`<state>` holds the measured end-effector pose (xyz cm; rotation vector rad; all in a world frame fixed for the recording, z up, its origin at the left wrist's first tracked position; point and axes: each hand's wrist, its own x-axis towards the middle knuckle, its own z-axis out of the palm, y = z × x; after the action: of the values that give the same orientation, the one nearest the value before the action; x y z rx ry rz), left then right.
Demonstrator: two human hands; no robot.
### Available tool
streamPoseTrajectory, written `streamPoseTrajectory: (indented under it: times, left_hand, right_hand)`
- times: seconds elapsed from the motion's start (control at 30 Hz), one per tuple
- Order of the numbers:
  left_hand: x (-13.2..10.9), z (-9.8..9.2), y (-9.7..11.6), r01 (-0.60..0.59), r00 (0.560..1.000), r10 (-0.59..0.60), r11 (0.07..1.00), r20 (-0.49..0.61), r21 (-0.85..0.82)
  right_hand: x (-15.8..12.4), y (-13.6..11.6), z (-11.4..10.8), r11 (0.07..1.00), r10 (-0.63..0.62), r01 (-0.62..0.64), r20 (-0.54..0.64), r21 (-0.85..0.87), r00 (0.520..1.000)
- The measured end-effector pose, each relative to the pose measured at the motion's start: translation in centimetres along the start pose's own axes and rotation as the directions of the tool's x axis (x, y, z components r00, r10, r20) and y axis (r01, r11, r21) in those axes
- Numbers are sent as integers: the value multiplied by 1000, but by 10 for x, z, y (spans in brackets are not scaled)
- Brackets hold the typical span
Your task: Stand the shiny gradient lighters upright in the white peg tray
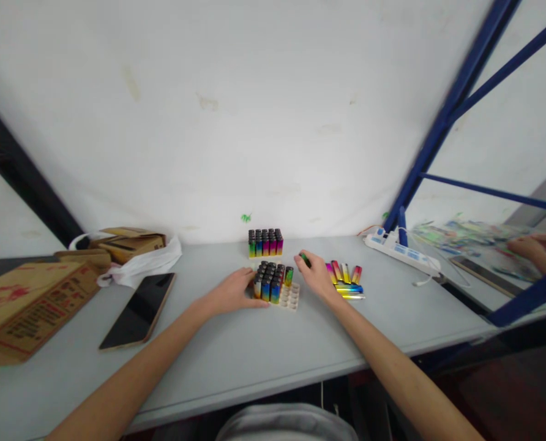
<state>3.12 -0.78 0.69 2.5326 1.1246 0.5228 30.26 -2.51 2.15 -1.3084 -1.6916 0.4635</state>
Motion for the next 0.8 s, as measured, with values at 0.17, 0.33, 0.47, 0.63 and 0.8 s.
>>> streamPoseTrajectory:
  times: [0.17, 0.33, 0.47, 0.63, 0.8]
  left_hand:
    - [0, 0, 0, 8, 1000, -8, 1000, 5, 6]
    - [0, -1, 1, -4, 1000, 4, 1000, 10, -7]
    - [0, -1, 1, -15, 1000, 15, 1000, 10, -12]
    - [0, -1, 0, -5, 1000, 5, 1000, 19, -4]
    - [1, 0, -1, -18, 1000, 18, 1000, 1, -17]
  right_hand:
    - [-3, -6, -7, 998, -57, 57, -2, 36, 998]
    - [-3, -4, -13, 987, -138, 139, -14, 77, 990]
    - [-3, -2, -12, 968, -174, 166, 24, 186, 984]
    - [-5, -4, -12, 968, -194, 180, 65, 174, 979]
    - [-5, -2, -12, 955, -292, 282, 120, 95, 949]
